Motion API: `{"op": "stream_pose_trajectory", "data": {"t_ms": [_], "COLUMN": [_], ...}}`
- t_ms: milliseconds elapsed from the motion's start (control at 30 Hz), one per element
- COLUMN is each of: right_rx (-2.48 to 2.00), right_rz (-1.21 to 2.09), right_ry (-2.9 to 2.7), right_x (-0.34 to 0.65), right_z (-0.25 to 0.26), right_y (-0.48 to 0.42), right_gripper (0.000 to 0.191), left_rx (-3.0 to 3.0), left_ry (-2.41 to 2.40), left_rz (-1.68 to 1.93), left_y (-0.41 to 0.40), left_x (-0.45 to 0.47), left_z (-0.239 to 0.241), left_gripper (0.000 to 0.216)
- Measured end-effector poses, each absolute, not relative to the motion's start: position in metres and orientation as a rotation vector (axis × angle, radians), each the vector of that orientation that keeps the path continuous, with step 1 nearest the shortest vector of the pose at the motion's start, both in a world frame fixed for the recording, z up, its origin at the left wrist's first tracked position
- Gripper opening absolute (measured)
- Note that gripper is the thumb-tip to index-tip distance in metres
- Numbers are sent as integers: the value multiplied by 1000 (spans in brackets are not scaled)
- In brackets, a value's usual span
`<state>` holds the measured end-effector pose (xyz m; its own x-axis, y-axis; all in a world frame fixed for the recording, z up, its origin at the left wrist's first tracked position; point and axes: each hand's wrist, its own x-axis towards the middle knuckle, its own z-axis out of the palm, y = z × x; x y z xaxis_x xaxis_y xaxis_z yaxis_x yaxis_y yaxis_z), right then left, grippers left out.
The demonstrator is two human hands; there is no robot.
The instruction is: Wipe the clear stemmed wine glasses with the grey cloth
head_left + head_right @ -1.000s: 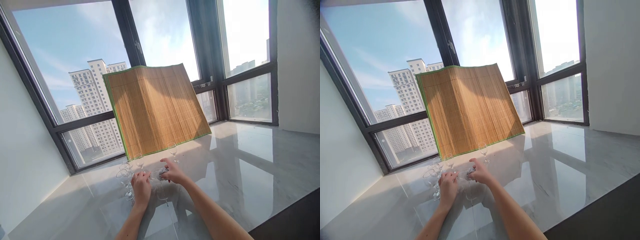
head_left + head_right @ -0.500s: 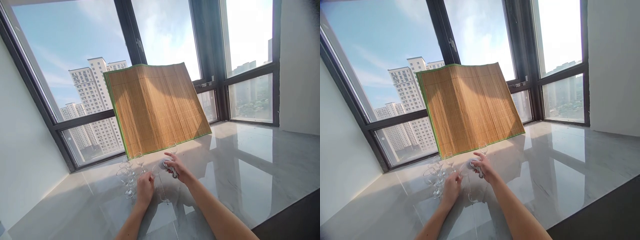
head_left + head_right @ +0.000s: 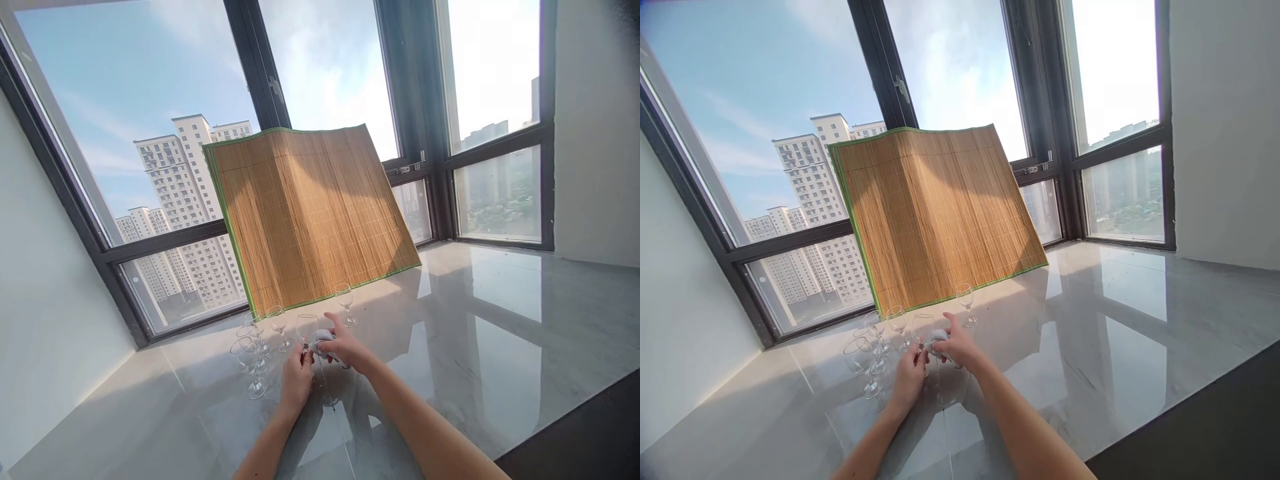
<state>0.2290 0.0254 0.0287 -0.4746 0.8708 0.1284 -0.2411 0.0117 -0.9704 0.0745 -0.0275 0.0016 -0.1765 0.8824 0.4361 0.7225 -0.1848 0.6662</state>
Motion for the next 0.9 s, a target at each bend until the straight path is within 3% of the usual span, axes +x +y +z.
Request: {"op": "stream_pose_trajectory", "data": {"t_ms": [133,333,567,767,900], "right_rx": [-643,-587,-609,-657,-546], "right_rz": [1799,1783,1746,1549,1601], "right_ry": [-1467,-1379,-1448,-1296,-1345], "right_x": [228,229,222,226,223], "right_z": [29,29,28,36,34], "right_y": [18,17,14,17,15], "right_gripper": [96,97,71,69,68], "left_rx": [1966,2119,2253,2328,2256], "left_ry": [1809,2008,2259,2123,1946], "left_rz": [1292,1242,1050,1349,1351], "left_y": [-21,-22,-41,-54,-50], "left_x": [73,72,80,85,87], "left_z": [-10,-16,7,37,26], "left_gripper": [43,50,44,36,37]}}
